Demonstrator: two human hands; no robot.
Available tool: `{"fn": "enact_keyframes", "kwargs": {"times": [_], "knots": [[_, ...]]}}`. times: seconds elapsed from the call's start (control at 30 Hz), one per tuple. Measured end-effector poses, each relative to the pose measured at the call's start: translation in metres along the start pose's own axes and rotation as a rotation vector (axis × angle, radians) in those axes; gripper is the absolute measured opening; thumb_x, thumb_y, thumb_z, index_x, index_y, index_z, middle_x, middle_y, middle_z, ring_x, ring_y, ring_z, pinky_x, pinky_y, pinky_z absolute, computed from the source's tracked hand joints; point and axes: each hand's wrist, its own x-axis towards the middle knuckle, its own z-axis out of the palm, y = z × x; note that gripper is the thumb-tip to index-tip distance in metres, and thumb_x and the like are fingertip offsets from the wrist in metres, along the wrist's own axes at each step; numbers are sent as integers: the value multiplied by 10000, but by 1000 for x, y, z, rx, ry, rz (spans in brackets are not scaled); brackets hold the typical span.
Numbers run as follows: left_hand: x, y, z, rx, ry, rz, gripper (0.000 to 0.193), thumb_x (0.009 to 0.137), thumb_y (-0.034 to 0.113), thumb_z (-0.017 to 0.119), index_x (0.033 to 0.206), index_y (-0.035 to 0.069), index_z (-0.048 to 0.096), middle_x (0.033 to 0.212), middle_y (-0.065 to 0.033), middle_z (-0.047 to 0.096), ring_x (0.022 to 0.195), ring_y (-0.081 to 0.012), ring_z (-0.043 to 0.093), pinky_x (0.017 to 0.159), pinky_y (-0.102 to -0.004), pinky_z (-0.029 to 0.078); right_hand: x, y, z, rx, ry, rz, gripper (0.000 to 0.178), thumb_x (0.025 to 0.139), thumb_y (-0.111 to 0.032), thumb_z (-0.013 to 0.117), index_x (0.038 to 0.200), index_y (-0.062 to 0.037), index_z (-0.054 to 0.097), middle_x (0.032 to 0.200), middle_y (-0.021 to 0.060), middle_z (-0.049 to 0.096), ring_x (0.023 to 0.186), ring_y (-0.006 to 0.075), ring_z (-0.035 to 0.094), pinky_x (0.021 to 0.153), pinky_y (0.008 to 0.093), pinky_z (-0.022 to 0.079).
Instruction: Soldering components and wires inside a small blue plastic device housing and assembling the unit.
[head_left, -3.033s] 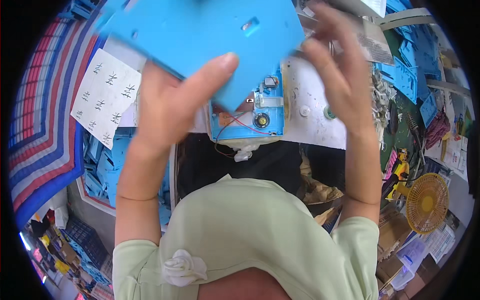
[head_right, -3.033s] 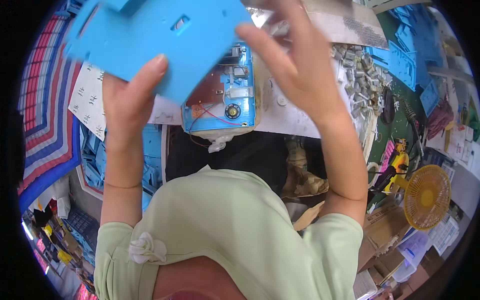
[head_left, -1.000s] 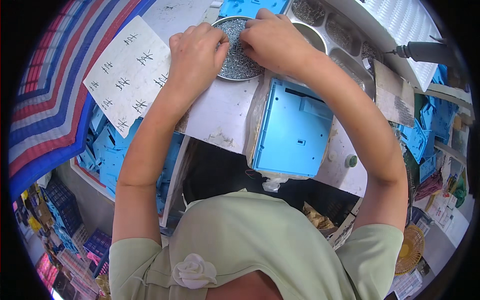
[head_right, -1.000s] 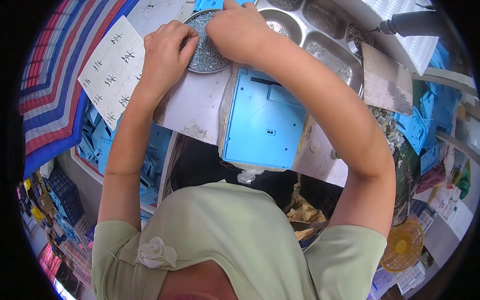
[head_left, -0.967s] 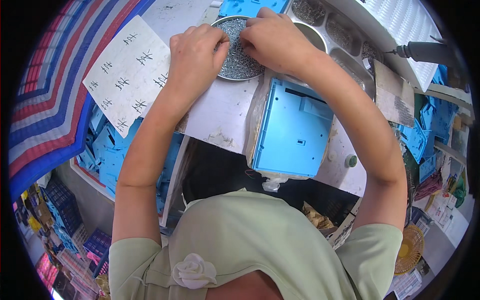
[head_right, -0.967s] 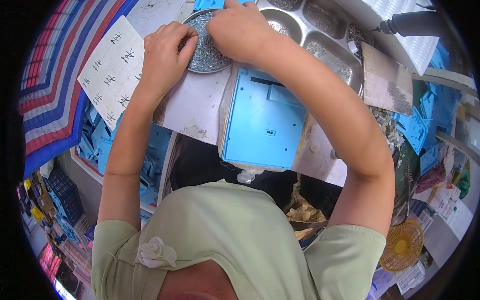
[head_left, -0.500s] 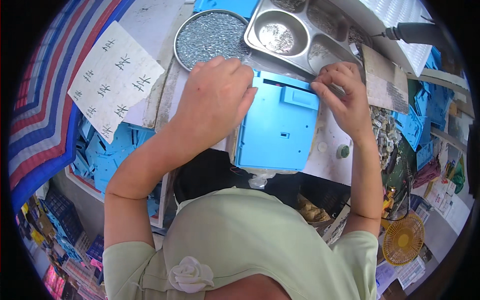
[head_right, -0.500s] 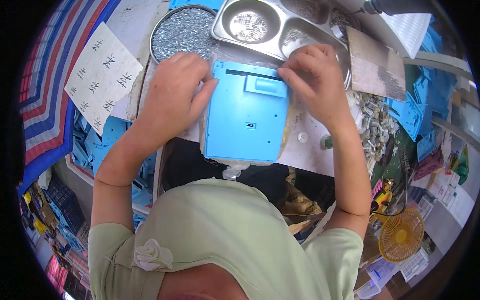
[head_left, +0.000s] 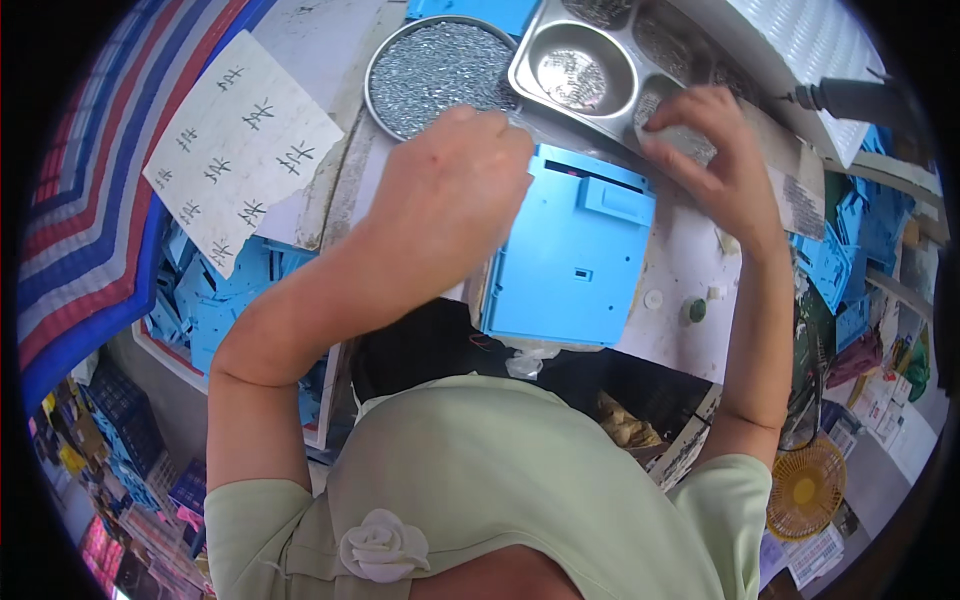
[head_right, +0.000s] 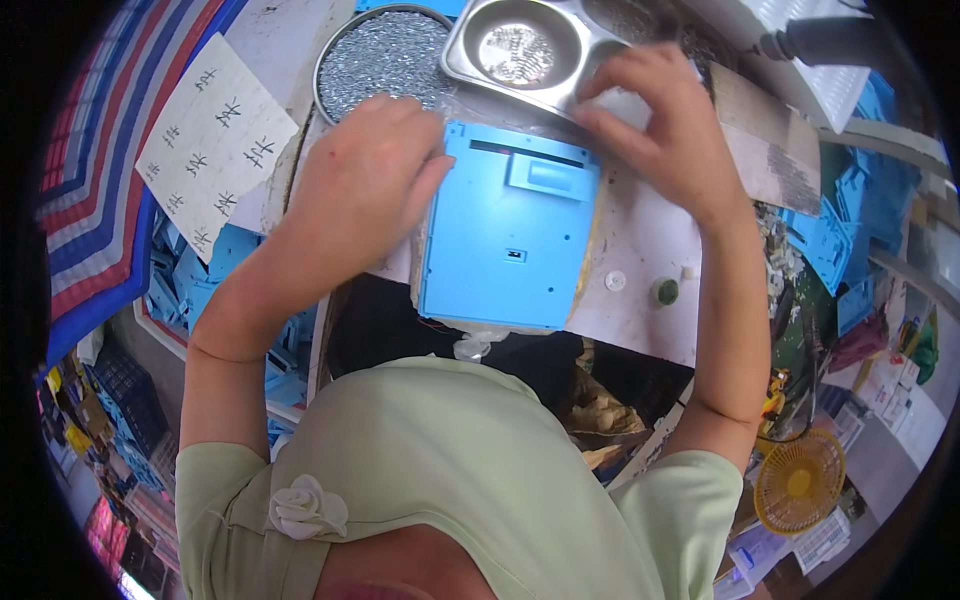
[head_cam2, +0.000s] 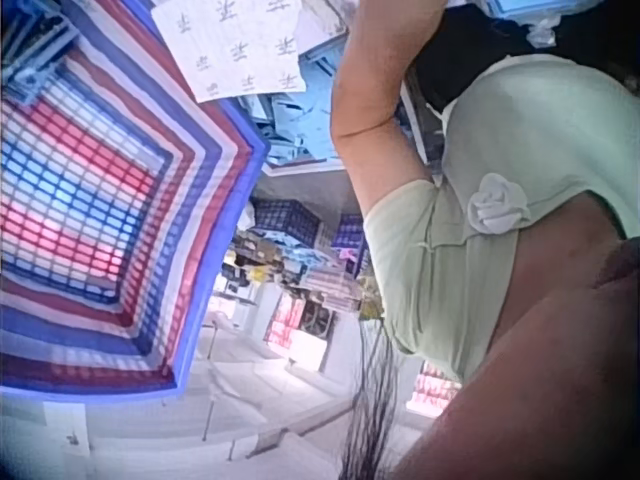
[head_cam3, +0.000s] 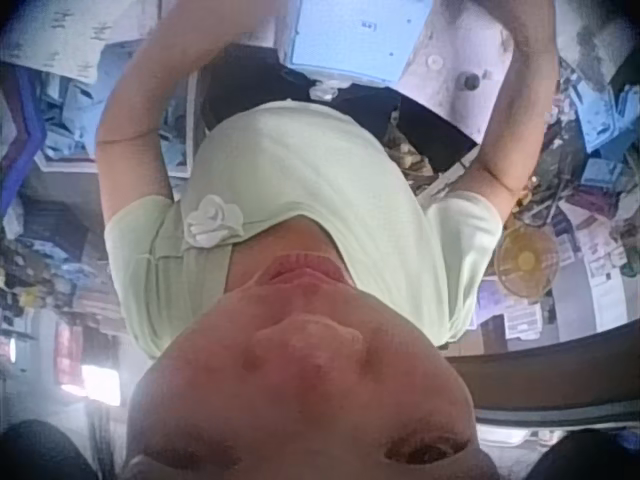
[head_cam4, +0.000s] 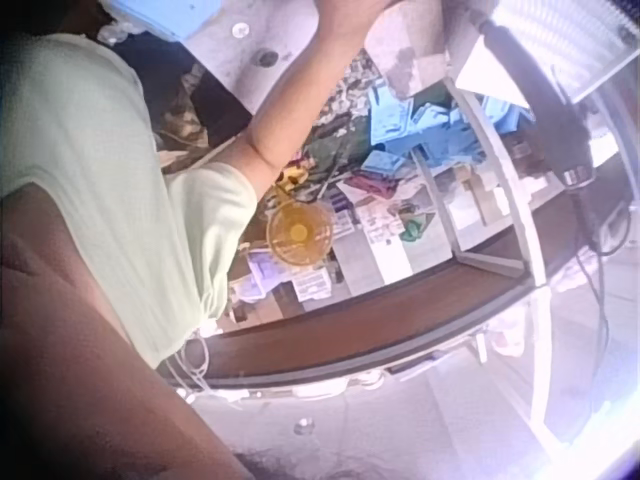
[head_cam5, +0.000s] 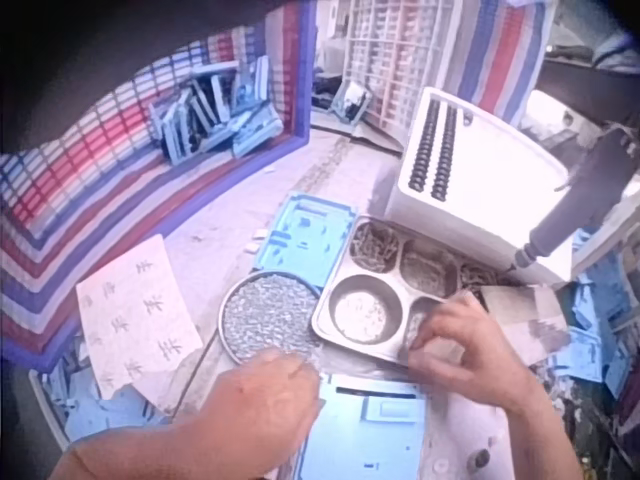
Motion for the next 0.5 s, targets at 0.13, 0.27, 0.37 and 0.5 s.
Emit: {"fn": "enact_keyframes", "kwargs": {"times": [0.13,0.27,0.37,0.5], "knots": [[0,2,-3,-40,5,-65,134,843,78,709,816,0,603,799,-138,596,779,-316,592,720,-406,478,76,-36,34,-77,13,-279,144,842,-123,752,949,-49,691,943,73,644,998,282,562,893,387,454],[1,-10,-6,-318,-78,-259,166,846,107,718,788,-11,616,789,-140,617,727,-308,601,680,-393,476,119,-27,95,-398,-143,-303,124,789,-183,696,823,-88,768,898,115,720,982,320,611,859,439,507],[-1,-11,-5,-352,-83,-273,174,850,113,713,784,-12,613,779,-137,611,716,-312,597,673,-394,472,136,-33,95,-434,-256,-237,141,797,-179,672,809,-82,774,895,116,736,1008,324,627,834,462,524],[3,-5,-3,-160,-115,-165,168,845,107,714,784,-4,605,777,-132,605,752,-315,607,694,-410,488,137,-36,100,-524,-219,-242,177,816,-163,634,819,-65,781,874,116,745,1034,317,638,819,486,530]]}}
